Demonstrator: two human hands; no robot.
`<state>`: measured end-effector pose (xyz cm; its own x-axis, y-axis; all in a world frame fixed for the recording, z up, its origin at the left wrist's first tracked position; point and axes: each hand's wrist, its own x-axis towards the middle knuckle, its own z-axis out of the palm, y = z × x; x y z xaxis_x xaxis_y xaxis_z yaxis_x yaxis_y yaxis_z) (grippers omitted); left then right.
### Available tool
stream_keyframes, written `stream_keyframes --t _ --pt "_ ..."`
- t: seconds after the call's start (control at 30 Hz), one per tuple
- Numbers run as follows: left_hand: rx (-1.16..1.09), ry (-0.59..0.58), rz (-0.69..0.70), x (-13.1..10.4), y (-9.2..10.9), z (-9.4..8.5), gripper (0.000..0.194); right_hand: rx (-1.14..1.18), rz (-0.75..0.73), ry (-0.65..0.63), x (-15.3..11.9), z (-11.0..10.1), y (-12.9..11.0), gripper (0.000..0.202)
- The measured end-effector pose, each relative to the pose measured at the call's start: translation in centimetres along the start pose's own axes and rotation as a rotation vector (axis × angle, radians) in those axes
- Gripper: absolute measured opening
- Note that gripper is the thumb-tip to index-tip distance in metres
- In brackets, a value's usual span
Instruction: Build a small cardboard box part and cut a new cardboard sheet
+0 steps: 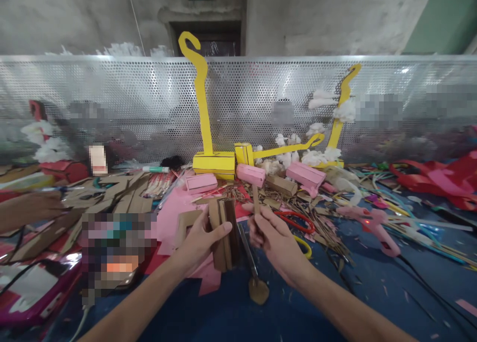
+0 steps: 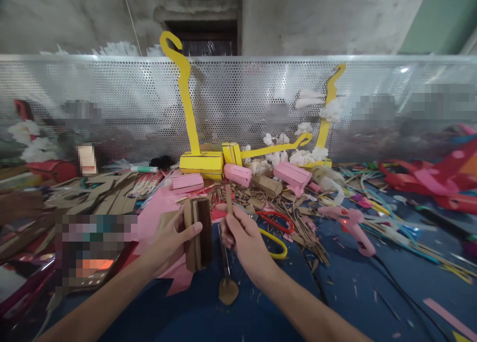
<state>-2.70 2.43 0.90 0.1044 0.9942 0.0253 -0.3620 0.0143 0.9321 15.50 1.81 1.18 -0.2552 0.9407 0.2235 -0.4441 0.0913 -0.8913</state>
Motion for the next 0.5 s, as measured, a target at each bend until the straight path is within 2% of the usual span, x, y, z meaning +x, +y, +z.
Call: stream_keyframes --t 0.1,0.2,0.3,0.5 --pt "-0.017 -0.001 -0.012 -0.10 0.15 0.10 0.067 0.077 0.068 0.042 -0.06 0.19 -0.21 0.037" --pt "-0.017 -0.022 -0.008 -0.22 0.18 0.05 0.066 0.064 0.078 0.024 -0.08 0.20 -0.08 0.032" --pt "-0.008 -0.051 0.005 -0.23 0.11 -0.08 0.066 -0.029 0.074 -0.035 -0.23 0.07 0.21 0.027" --pt "0.074 -0.056 0.057 0.12 -0.28 -0.43 0.054 -0.277 0.085 -0.130 -0.56 -0.15 -0.16 0.035"
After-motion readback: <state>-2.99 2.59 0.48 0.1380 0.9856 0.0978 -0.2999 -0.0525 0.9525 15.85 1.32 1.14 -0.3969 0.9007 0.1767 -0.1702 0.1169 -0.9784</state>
